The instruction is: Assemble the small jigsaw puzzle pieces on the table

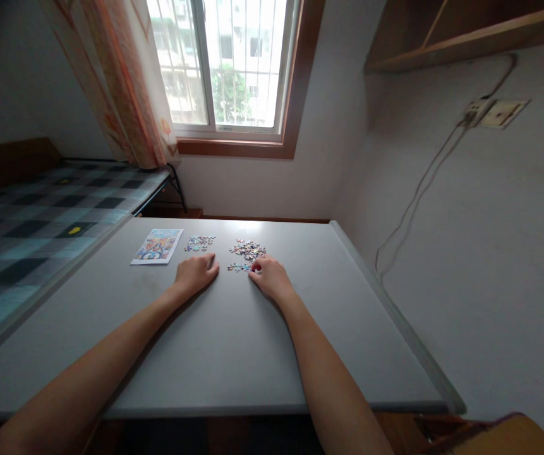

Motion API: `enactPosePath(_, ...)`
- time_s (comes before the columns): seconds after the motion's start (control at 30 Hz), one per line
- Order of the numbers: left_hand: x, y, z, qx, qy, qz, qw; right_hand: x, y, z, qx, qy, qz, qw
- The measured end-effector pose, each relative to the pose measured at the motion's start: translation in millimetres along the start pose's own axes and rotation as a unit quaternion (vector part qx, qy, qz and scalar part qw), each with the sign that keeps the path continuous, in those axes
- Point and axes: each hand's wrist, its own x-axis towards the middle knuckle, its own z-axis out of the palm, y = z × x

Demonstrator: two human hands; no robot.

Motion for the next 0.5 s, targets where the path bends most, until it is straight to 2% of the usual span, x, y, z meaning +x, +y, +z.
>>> enactPosePath(0.27, 0.7, -1.8, 1.0, 0.002, 0.000, 0.008, 1.000, -0.9, 1.7, -3.8, -0.061, 0.029, 0.045, 0.997)
enactPosePath(0.5, -0.3, -0.9, -1.1, -0.008, -0.010, -0.005, 1.000, 1.6, 3.8, -3.2, -0.034, 0.053, 0.042, 0.997)
